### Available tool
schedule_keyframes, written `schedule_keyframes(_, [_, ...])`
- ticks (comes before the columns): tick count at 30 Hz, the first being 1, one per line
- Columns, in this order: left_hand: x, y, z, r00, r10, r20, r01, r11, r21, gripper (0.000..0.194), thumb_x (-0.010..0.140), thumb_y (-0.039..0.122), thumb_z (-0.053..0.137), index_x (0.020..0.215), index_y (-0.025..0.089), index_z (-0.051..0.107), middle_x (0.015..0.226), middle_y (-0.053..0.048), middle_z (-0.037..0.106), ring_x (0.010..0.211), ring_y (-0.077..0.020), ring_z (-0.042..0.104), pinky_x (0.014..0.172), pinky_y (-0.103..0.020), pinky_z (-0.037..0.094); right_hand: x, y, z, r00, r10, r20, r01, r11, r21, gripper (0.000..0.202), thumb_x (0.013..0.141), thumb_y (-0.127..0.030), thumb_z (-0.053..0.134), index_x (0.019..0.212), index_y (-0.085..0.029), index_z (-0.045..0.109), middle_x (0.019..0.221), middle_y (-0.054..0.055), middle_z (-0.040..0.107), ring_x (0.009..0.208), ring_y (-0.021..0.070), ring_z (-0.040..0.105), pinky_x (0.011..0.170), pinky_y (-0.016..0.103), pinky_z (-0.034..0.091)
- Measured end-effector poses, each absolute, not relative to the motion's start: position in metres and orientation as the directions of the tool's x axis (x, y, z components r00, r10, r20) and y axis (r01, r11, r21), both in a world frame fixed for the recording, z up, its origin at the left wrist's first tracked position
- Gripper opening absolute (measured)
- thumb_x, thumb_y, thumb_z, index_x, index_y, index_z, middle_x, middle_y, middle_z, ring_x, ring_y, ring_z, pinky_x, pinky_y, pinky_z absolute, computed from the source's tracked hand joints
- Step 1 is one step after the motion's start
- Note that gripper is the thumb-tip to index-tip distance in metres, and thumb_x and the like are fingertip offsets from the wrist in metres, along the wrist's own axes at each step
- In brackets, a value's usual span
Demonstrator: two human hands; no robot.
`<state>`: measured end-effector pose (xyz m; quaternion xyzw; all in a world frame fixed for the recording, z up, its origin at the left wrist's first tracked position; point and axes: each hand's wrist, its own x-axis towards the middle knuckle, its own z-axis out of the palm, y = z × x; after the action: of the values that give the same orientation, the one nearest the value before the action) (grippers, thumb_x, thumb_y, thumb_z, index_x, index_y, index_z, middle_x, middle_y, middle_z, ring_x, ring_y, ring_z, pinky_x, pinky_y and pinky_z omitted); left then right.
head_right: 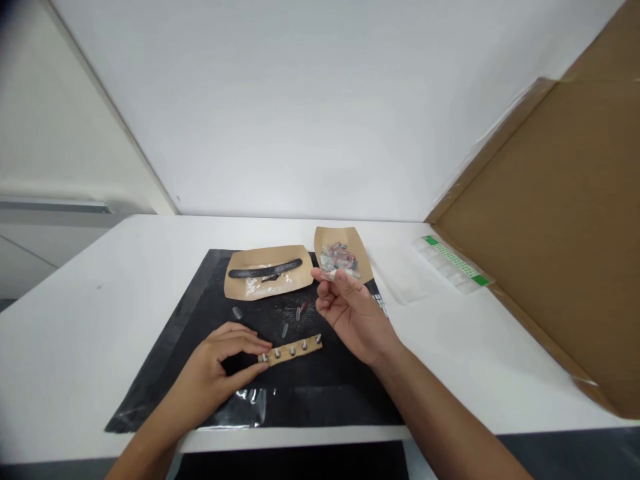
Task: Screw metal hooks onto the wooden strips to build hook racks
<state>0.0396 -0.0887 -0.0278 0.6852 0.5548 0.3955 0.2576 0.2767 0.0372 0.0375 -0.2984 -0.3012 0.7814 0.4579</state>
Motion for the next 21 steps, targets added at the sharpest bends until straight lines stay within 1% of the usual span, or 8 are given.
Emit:
schedule_keyframes(5, [0.040, -0.089, -0.026, 0.114, 0.946, 0.305, 0.597, -0.310, 0.740, 0.017, 0.087, 0.038, 0.086, 0.101, 0.028, 0.082, 0.102, -0.005, 0.082, 0.100, -0.0251, 0.070, 0.091, -0.041, 0.057, 0.276, 0.038, 0.030, -0.446, 0.885, -0.132, -0.512, -0.373, -0.773, 0.034, 0.077, -0.047, 0.095, 0.092, -0.022, 0.078, 0.111, 0.003, 0.079, 0.079, 0.0092, 0.064, 0.069, 0.023, 0.053])
schedule_keyframes(8, [0.043, -0.090, -0.025, 0.101, 0.949, 0.300, 0.634, -0.294, 0.715, 0.022, 0.085, 0.040, 0.087, 0.102, 0.027, 0.080, 0.103, -0.005, 0.081, 0.100, -0.0255, 0.070, 0.091, -0.042, 0.055, 0.274, 0.040, 0.023, -0.475, 0.878, -0.064, -0.452, -0.306, -0.838, 0.032, 0.079, -0.048, 0.093, 0.088, -0.022, 0.076, 0.112, 0.006, 0.080, 0.078, 0.0119, 0.067, 0.069, 0.026, 0.054])
schedule_keyframes(11, [0.050, -0.092, -0.025, 0.052, 0.953, 0.297, 0.681, -0.251, 0.688, 0.027, 0.084, 0.039, 0.088, 0.106, 0.027, 0.079, 0.106, -0.005, 0.079, 0.101, -0.0261, 0.069, 0.093, -0.043, 0.053, 0.274, 0.035, 0.021, -0.518, 0.852, 0.069, -0.313, -0.114, -0.943, 0.029, 0.083, -0.048, 0.089, 0.084, -0.023, 0.076, 0.104, 0.006, 0.083, 0.082, 0.0162, 0.072, 0.073, 0.030, 0.056])
schedule_keyframes(13, [0.055, -0.092, -0.025, 0.023, 0.954, 0.300, 0.703, -0.228, 0.673, 0.024, 0.086, 0.037, 0.087, 0.107, 0.027, 0.079, 0.107, -0.005, 0.079, 0.102, -0.0262, 0.068, 0.093, -0.043, 0.051, 0.273, 0.030, 0.023, -0.589, 0.790, 0.170, -0.150, 0.099, -0.984, 0.024, 0.083, -0.044, 0.090, 0.084, -0.023, 0.078, 0.101, 0.004, 0.083, 0.088, 0.0191, 0.075, 0.078, 0.033, 0.057])
schedule_keyframes(15, [0.060, -0.093, -0.025, 0.011, 0.954, 0.299, 0.711, -0.218, 0.668, 0.019, 0.088, 0.035, 0.085, 0.104, 0.028, 0.079, 0.106, -0.004, 0.079, 0.102, -0.0256, 0.068, 0.093, -0.043, 0.050, 0.273, 0.023, 0.024, -0.676, 0.679, 0.286, -0.007, 0.382, -0.924, 0.020, 0.084, -0.040, 0.090, 0.087, -0.024, 0.079, 0.103, 0.003, 0.083, 0.094, 0.0203, 0.077, 0.085, 0.035, 0.056])
schedule_keyframes(17, [0.062, -0.092, -0.025, 0.012, 0.955, 0.297, 0.703, -0.220, 0.677, 0.011, 0.090, 0.033, 0.083, 0.099, 0.029, 0.079, 0.102, -0.002, 0.079, 0.099, -0.0245, 0.068, 0.092, -0.041, 0.048, 0.273, 0.019, 0.023, -0.755, 0.512, 0.409, 0.021, 0.643, -0.766, 0.017, 0.089, -0.039, 0.087, 0.089, -0.023, 0.078, 0.104, 0.002, 0.084, 0.096, 0.0195, 0.077, 0.092, 0.038, 0.051])
schedule_keyframes(19, [0.063, -0.092, -0.024, 0.011, 0.956, 0.293, 0.690, -0.219, 0.690, 0.006, 0.090, 0.030, 0.083, 0.095, 0.029, 0.080, 0.098, -0.001, 0.080, 0.097, -0.0238, 0.068, 0.090, -0.040, 0.047, 0.272, 0.018, 0.020, -0.798, 0.364, 0.481, -0.012, 0.787, -0.617, 0.019, 0.093, -0.039, 0.083, 0.089, -0.022, 0.076, 0.104, 0.002, 0.084, 0.095, 0.0183, 0.076, 0.096, 0.039, 0.046])
schedule_keyframes(21, [0.063, -0.091, -0.023, 0.006, 0.955, 0.295, 0.684, -0.220, 0.696, 0.005, 0.089, 0.026, 0.083, 0.092, 0.029, 0.080, 0.096, 0.000, 0.080, 0.095, -0.0235, 0.067, 0.089, -0.040, 0.047, 0.272, 0.018, 0.016, -0.809, 0.301, 0.505, -0.023, 0.842, -0.539, 0.022, 0.095, -0.041, 0.080, 0.091, -0.021, 0.074, 0.104, 0.002, 0.084, 0.094, 0.0177, 0.076, 0.095, 0.039, 0.043])
